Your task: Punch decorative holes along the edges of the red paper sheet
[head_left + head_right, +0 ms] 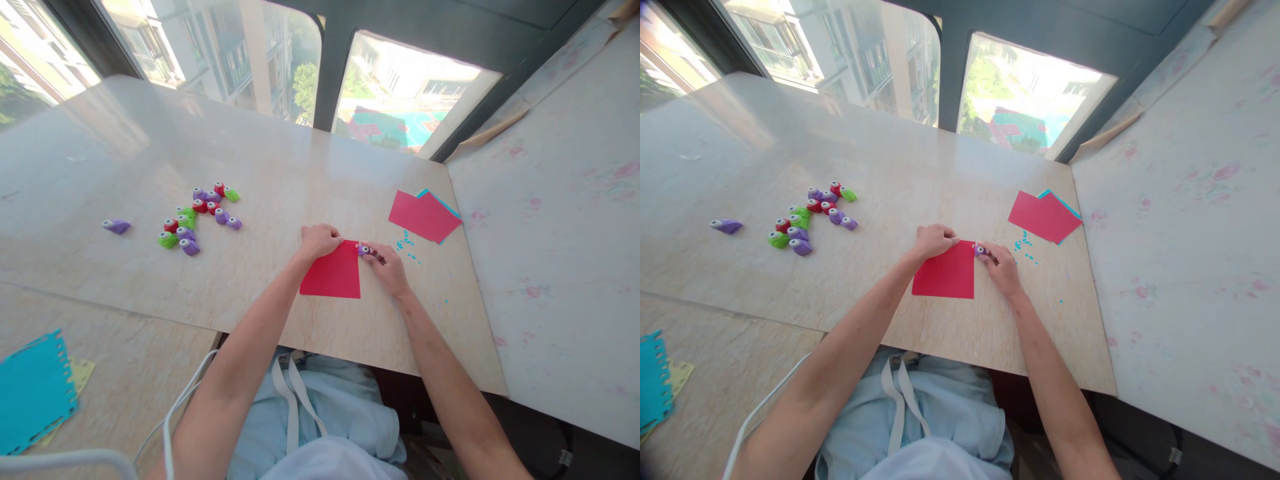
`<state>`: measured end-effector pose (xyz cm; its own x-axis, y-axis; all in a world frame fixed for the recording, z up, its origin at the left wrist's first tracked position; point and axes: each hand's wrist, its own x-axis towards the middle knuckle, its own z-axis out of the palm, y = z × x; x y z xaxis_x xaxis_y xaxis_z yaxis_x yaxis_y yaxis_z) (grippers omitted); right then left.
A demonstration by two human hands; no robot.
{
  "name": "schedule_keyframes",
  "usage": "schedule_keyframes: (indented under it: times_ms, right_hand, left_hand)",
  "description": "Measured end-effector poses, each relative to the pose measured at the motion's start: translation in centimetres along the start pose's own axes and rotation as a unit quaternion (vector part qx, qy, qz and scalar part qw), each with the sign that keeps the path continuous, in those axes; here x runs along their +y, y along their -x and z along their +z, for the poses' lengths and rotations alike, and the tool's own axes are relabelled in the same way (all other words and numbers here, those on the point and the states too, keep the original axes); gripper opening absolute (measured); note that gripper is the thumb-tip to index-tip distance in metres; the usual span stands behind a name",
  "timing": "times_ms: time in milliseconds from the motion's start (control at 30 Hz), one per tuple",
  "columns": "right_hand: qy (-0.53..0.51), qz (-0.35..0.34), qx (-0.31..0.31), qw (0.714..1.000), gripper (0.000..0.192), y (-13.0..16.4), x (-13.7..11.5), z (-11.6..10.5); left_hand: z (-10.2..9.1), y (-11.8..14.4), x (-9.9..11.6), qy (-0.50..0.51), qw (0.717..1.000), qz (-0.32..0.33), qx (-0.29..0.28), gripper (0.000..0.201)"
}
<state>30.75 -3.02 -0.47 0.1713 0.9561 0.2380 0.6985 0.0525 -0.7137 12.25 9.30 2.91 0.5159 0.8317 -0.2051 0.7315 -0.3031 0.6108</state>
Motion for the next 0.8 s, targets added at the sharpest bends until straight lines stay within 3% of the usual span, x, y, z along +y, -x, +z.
schedule_keyframes:
  times_ms: [400,800]
  right_hand:
    - [0.013,-0.01,-0.009,1.0,0.034,-0.09,-0.49,-0.19]
    - [0.003,-0.005,-0.017,1.0,0.035,-0.1,-0.58,-0.26]
  left_hand:
    - [0.27,-0.34,0.2,-0.029,1.0,-0.011,0.001,0.033]
    - [0.92,-0.08,1.02,-0.031,0.998,-0.046,0.042,0.033]
